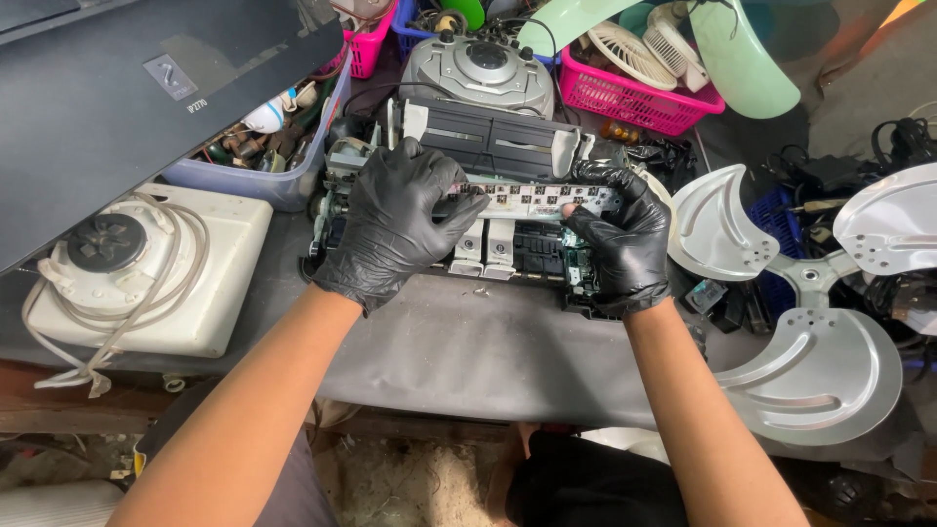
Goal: Disassembling a printer to access internal components and circuitry, involving removing screws and disconnecting cables.
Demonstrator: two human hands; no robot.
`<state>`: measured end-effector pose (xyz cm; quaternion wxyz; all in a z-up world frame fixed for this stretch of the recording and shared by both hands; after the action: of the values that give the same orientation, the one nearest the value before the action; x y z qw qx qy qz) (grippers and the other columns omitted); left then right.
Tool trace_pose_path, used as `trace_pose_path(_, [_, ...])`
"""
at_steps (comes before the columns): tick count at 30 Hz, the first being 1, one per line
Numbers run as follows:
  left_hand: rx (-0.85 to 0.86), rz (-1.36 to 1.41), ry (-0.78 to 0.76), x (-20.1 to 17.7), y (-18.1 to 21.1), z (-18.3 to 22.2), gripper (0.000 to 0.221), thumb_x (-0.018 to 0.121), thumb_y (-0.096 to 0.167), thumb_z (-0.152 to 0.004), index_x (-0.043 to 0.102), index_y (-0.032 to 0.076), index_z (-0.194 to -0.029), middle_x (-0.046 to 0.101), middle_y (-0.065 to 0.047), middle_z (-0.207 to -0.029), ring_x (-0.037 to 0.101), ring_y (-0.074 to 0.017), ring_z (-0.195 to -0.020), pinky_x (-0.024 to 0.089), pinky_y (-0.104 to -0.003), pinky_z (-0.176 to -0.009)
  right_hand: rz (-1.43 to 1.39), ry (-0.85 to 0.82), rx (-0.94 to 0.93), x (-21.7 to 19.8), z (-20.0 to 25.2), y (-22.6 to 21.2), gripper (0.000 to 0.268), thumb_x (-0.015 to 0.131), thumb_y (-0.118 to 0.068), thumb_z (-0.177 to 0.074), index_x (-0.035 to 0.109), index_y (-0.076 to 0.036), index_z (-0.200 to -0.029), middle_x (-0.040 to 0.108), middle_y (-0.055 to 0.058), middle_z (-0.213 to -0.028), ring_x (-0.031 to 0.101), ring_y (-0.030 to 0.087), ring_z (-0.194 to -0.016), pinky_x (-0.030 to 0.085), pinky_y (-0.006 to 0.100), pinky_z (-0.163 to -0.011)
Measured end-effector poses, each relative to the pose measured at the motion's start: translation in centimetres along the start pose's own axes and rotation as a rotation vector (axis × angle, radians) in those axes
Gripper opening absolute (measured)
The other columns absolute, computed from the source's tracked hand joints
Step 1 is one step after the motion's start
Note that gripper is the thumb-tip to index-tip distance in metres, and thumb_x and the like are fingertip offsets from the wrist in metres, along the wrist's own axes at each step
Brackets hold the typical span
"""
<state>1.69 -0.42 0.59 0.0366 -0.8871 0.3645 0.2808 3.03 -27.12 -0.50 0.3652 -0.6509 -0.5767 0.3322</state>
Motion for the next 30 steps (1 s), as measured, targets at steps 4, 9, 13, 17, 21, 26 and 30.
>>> trace_pose_path(4, [-0.045, 0.047, 0.01, -0.5, 1.0, -0.3, 0.038, 0.074, 0.053, -0.09, 0.062, 0.017, -0.093, 0.061, -0.006, -0.075, 0.067, -0.0331, -0.081, 0.053, -0.048, -0.071, -0.015, 0.015, 0.006, -0.6, -0.1, 1.3, 0.04, 0.088, 0.006, -0.075, 0.069, 0.001, -0.11, 0.075, 0.018, -0.1, 0.075, 0.022, -0.092, 0.065, 0.034, -0.081])
trace_pose_path(9, [0.035, 0.0, -0.024, 0.2, 1.3, -0.6, 0.029, 0.073, 0.041, -0.089, 0.055, 0.019, -0.086, 0.054, -0.004, -0.071, 0.062, -0.0323, -0.075, 0.051, -0.046, -0.068, 0.04, -0.004, -0.032, 0.6, -0.1, 0.6, 0.042, 0.09, 0.006, -0.073, 0.071, 0.0, -0.11, 0.075, 0.019, -0.103, 0.074, 0.022, -0.098, 0.064, 0.035, -0.084])
trace_pose_path(13, [0.012, 0.112, -0.072, 1.4, 0.4, 0.1, 0.029, 0.073, 0.034, -0.088, 0.051, 0.019, -0.077, 0.049, -0.003, -0.065, 0.059, -0.0351, -0.07, 0.05, -0.046, -0.061, 0.043, -0.133, -0.14, 1.7, 0.1, -2.3, 0.049, 0.079, -0.005, -0.088, 0.063, -0.003, -0.135, 0.062, 0.018, -0.14, 0.05, 0.024, -0.136, 0.042, 0.042, -0.116])
trace_pose_path(17, [-0.048, 0.14, -0.067, 1.1, 0.3, 0.2, 0.026, 0.075, 0.031, -0.085, 0.053, 0.018, -0.078, 0.047, -0.006, -0.067, 0.058, -0.038, -0.07, 0.051, -0.046, -0.059, 0.065, -0.093, -0.092, 1.9, 0.1, -2.5, 0.043, 0.078, -0.005, -0.09, 0.065, -0.001, -0.131, 0.064, 0.017, -0.128, 0.054, 0.021, -0.123, 0.047, 0.039, -0.106])
trace_pose_path(21, [-0.001, 0.089, -0.091, 0.8, 0.2, 0.0, 0.027, 0.074, 0.031, -0.085, 0.05, 0.019, -0.077, 0.046, -0.004, -0.065, 0.059, -0.0354, -0.069, 0.052, -0.048, -0.058, 0.118, 0.006, 0.011, 1.9, 0.1, -2.4, 0.031, 0.078, -0.004, -0.092, 0.068, 0.002, -0.121, 0.07, 0.014, -0.099, 0.062, 0.015, -0.095, 0.059, 0.033, -0.083])
trace_pose_path(26, [-0.012, 0.083, -0.099, 0.7, 0.3, 0.1, 0.027, 0.072, 0.032, -0.087, 0.051, 0.019, -0.078, 0.048, -0.004, -0.065, 0.06, -0.0357, -0.072, 0.052, -0.049, -0.058, 0.091, 0.008, 0.038, 2.0, 0.5, -2.7, 0.033, 0.08, -0.001, -0.089, 0.068, 0.002, -0.12, 0.073, 0.013, -0.092, 0.067, 0.014, -0.085, 0.062, 0.029, -0.077])
trace_pose_path(30, [0.026, 0.022, -0.091, 1.0, 0.3, 0.3, 0.027, 0.074, 0.035, -0.087, 0.053, 0.019, -0.081, 0.048, -0.003, -0.067, 0.061, -0.0326, -0.072, 0.054, -0.047, -0.061, 0.009, -0.057, 0.01, 1.8, 0.4, -1.9, 0.045, 0.083, 0.003, -0.082, 0.067, 0.001, -0.124, 0.074, 0.016, -0.101, 0.07, 0.014, -0.088, 0.061, 0.026, -0.079])
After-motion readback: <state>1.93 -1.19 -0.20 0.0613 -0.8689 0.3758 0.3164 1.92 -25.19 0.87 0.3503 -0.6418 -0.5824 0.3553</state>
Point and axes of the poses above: each hand's wrist, its own z-axis away from the middle knuckle, its own x-axis out of the palm, y = z × x, the point moved 2 cm from there along -z, towards the middle knuckle
